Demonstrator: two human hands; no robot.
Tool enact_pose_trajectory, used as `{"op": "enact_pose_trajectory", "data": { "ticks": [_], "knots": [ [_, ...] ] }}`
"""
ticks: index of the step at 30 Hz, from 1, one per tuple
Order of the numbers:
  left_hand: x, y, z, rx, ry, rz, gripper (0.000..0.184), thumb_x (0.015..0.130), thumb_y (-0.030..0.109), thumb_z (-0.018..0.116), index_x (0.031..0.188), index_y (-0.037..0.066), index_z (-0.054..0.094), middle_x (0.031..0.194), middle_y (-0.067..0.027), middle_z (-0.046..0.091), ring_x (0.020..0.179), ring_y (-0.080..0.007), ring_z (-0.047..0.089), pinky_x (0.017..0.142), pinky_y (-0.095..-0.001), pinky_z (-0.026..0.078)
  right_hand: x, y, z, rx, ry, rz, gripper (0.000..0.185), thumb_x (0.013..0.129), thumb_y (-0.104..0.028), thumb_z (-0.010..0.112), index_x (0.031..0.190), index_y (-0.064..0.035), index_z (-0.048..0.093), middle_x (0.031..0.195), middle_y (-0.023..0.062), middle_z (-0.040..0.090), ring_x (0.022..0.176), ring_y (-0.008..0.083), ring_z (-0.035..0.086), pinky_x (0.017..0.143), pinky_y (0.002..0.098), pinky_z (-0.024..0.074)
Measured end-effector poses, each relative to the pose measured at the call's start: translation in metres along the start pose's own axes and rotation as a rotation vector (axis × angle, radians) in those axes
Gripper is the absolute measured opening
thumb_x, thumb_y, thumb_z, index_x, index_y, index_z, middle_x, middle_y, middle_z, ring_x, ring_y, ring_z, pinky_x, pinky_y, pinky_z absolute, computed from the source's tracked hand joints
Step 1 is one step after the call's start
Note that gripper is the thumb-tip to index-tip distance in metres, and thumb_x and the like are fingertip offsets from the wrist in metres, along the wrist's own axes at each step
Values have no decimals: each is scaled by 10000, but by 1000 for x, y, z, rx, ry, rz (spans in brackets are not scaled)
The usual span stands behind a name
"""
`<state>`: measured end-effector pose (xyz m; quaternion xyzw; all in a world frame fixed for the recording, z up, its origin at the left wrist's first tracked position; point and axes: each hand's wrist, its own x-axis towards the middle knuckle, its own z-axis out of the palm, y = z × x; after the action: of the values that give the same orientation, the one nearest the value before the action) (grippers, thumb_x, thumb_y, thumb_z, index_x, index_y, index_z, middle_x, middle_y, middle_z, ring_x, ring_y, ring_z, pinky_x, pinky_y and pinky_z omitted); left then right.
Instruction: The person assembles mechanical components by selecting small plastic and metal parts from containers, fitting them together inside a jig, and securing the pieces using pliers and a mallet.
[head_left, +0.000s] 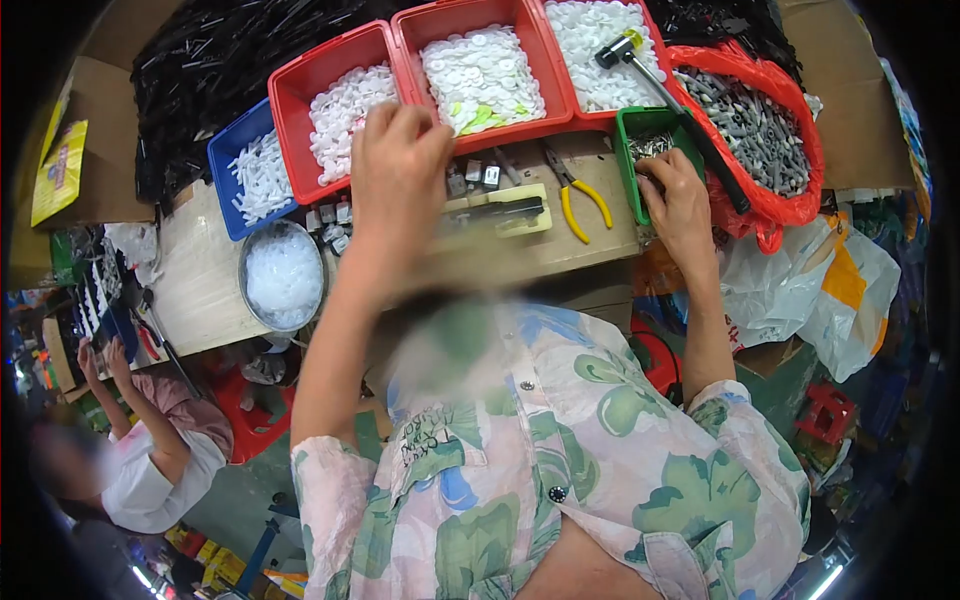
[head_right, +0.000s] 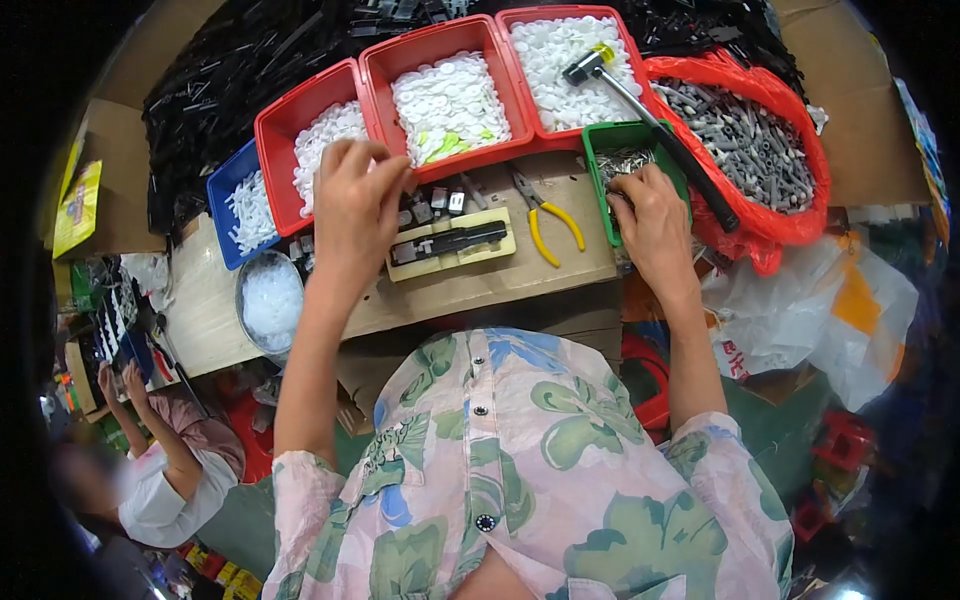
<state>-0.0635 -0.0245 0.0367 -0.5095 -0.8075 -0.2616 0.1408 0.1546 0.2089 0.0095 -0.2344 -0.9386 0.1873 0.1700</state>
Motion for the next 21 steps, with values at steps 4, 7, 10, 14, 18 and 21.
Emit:
{"op": "enact_pose_trajectory", "data": {
  "ticks": [4, 7, 10, 14, 18, 21],
  "knots": [
    [37, -15, 6, 175, -157, 70, 134, 774, 20, 668, 886, 38, 738, 909, -93, 617, 981, -287, 556, 838, -409, 433, 5, 3, -1, -30, -16, -31, 100, 825, -58, 699, 898, 8, 684, 891, 141, 617, 879, 340, 614, 743, 446, 479],
    [55, -20, 12, 258, -305, 165, 130, 740, 43, 627, 780, 54, 751, 865, -88, 624, 964, -261, 559, 801, -388, 407, 6, 4, -3, 23, -19, -1, 92, 825, -58, 697, 885, 10, 685, 860, 141, 617, 856, 337, 619, 734, 441, 478],
    [63, -24, 21, 292, -369, 219, 106, 743, 49, 627, 749, 45, 733, 840, -93, 627, 954, -261, 561, 806, -395, 410, 3, 4, -4, 91, 4, 39, 86, 830, -58, 694, 878, 12, 684, 839, 144, 620, 832, 339, 625, 728, 437, 479],
    [63, -34, 28, 271, -369, 255, 79, 739, 64, 638, 741, 41, 713, 816, -96, 630, 942, -262, 558, 807, -397, 406, 1, 2, -8, 146, 40, 92, 87, 847, -55, 684, 888, 21, 676, 839, 145, 646, 785, 314, 639, 713, 399, 487],
    [55, -32, 22, -48, -264, 102, 71, 799, 68, 676, 843, 19, 700, 817, -97, 662, 862, -249, 612, 745, -358, 456, 5, -20, -15, 310, 105, 105, 88, 869, -54, 680, 908, 25, 668, 847, 115, 676, 766, 222, 656, 709, 332, 498],
    [43, -15, 9, -601, -290, -283, 103, 878, 94, 686, 915, -1, 691, 833, -75, 697, 780, -181, 645, 682, -290, 476, 11, -46, -5, 701, 127, 109, 96, 890, -61, 690, 931, 22, 662, 869, 64, 696, 812, 104, 640, 742, 270, 505]
  ]
}}
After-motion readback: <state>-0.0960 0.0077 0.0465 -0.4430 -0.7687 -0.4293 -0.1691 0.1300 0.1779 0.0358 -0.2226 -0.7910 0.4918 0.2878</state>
